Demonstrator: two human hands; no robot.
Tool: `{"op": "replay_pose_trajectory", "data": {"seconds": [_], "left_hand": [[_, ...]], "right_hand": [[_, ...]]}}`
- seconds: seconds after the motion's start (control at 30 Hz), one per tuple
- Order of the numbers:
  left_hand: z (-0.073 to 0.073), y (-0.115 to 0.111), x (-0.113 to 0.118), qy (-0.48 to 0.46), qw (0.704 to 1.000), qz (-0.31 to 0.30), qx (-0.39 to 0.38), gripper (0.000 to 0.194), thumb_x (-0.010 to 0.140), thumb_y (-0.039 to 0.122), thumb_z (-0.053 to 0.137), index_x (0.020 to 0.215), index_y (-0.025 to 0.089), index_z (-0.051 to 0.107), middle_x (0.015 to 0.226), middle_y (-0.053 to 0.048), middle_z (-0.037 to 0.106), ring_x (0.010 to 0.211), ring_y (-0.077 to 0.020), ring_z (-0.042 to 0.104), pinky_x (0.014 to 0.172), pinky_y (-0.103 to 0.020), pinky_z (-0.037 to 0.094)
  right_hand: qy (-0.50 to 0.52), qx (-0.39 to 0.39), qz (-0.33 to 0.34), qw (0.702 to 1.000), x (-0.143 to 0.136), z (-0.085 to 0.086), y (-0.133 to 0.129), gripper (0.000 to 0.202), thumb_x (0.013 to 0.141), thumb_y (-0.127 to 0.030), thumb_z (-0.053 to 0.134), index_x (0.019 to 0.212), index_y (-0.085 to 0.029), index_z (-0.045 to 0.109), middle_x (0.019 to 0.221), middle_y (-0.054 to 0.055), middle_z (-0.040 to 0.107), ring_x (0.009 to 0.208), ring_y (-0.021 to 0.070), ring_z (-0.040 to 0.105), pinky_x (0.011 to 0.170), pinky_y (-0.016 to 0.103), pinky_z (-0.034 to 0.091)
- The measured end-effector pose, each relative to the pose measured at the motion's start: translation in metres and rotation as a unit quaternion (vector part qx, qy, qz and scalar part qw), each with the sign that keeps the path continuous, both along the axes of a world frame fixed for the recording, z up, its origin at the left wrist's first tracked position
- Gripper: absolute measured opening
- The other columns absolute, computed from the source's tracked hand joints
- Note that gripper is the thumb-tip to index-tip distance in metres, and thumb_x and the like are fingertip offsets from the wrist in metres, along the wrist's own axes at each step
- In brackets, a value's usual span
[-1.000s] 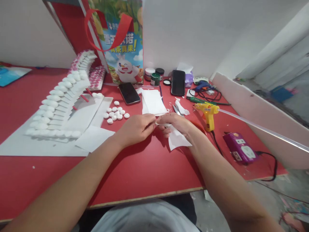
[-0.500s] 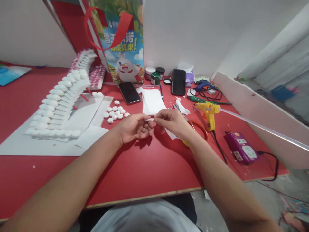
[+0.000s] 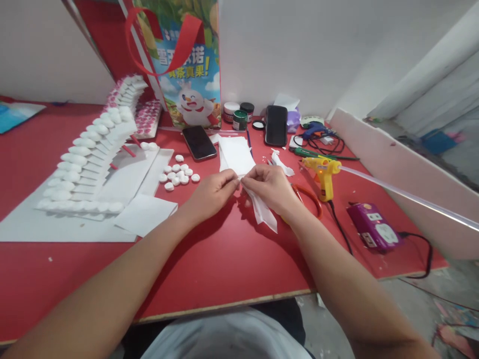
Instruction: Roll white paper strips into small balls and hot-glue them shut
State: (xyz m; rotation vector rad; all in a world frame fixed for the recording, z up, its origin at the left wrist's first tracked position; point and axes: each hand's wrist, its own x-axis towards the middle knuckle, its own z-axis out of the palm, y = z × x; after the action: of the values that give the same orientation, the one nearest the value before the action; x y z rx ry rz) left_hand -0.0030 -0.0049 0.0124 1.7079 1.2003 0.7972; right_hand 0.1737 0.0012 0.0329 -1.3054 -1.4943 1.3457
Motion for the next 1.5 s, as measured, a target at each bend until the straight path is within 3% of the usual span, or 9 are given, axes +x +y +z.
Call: {"op": "replay_pose_trajectory", "data": {"seconds": [0.13,0.37,0.47,0.57,0.63,0.87,1.03,1.13,1.5], "left_hand": [[-0.001,-0.002,0.001,0.18,0.966,-0.007,0.184,0.026,0.101,0.03,0.041,0.079,0.02,0.051,0.077,-0.002,0.056,0.07,-0.0174,0.052,0.064,-0.031,0.033],[-0.003,-0.002,0.003,0.347,0.892,-0.009,0.289,0.029,0.101,0.022,0.034,0.089,0.017,0.061,0.09,-0.011,0.067,0.068,-0.0218,0.056,0.056,-0.034,0.024],[-0.004,-0.001,0.003,0.27,0.929,-0.003,0.253,0.032,0.104,0.027,0.035,0.09,0.017,0.062,0.088,-0.01,0.068,0.072,-0.0216,0.059,0.06,-0.033,0.034],[-0.004,-0.002,0.003,0.116,0.981,0.015,0.152,0.032,0.105,0.036,0.042,0.097,0.017,0.066,0.087,-0.006,0.071,0.078,-0.0201,0.064,0.072,-0.031,0.045],[-0.003,-0.002,0.002,0.033,0.994,0.02,0.099,0.03,0.103,0.037,0.047,0.101,0.018,0.07,0.085,-0.004,0.073,0.077,-0.0184,0.065,0.074,-0.029,0.048],[-0.002,-0.002,0.002,-0.015,0.984,0.043,0.171,0.023,0.098,0.027,0.056,0.095,0.018,0.076,0.085,-0.005,0.072,0.076,-0.017,0.063,0.076,-0.028,0.05],[-0.003,-0.001,0.002,0.023,0.966,0.096,0.237,0.023,0.1,0.024,0.053,0.095,0.018,0.074,0.095,-0.007,0.075,0.088,-0.0196,0.067,0.085,-0.03,0.05],[-0.005,0.001,0.001,0.025,0.964,0.111,0.242,0.023,0.1,0.025,0.053,0.095,0.019,0.074,0.095,-0.006,0.075,0.091,-0.0197,0.068,0.086,-0.03,0.05],[-0.004,-0.002,0.001,-0.054,0.979,0.076,0.18,0.022,0.1,0.029,0.058,0.098,0.017,0.076,0.087,-0.005,0.075,0.083,-0.0171,0.069,0.082,-0.028,0.054]], "right_hand": [[0.043,-0.033,0.01,0.998,0.0,0.003,-0.002,0.011,0.078,-0.013,0.063,0.067,-0.017,0.061,0.06,0.002,0.071,0.047,0.015,0.069,0.047,0.023,0.053],[0.097,-0.052,-0.007,0.994,-0.001,-0.001,0.003,0.011,0.075,-0.017,0.069,0.069,-0.016,0.061,0.06,0.002,0.071,0.049,0.0157,0.07,0.047,0.023,0.055],[0.106,-0.037,-0.017,0.994,-0.003,-0.005,0.005,0.01,0.072,-0.015,0.068,0.067,-0.017,0.059,0.057,0.0,0.068,0.046,0.0144,0.067,0.046,0.022,0.053],[0.113,-0.018,-0.01,0.993,-0.004,-0.008,0.005,0.011,0.072,-0.017,0.068,0.066,-0.018,0.058,0.057,-0.001,0.068,0.046,0.0141,0.067,0.047,0.023,0.054],[0.113,-0.013,0.0,0.993,-0.004,-0.008,0.005,0.012,0.073,-0.02,0.07,0.067,-0.018,0.059,0.059,0.0,0.069,0.048,0.0154,0.068,0.048,0.025,0.056],[0.151,-0.045,0.019,0.987,-0.001,-0.008,0.007,0.019,0.075,-0.025,0.081,0.072,-0.016,0.065,0.066,0.003,0.074,0.051,0.0153,0.07,0.05,0.024,0.056],[0.255,-0.24,0.034,0.936,-0.003,-0.003,0.011,0.034,0.103,-0.033,0.054,0.076,-0.014,0.065,0.07,0.008,0.073,0.055,0.0156,0.069,0.06,0.028,0.061],[0.284,-0.318,0.058,0.903,-0.005,0.0,0.011,0.041,0.109,-0.033,0.041,0.082,-0.013,0.066,0.073,0.01,0.073,0.057,0.0156,0.068,0.062,0.03,0.062],[0.318,-0.296,0.042,0.9,-0.001,-0.003,0.011,0.015,0.096,-0.018,0.065,0.083,-0.012,0.069,0.069,-0.001,0.067,0.047,0.0058,0.049,0.051,0.02,0.054]]}}
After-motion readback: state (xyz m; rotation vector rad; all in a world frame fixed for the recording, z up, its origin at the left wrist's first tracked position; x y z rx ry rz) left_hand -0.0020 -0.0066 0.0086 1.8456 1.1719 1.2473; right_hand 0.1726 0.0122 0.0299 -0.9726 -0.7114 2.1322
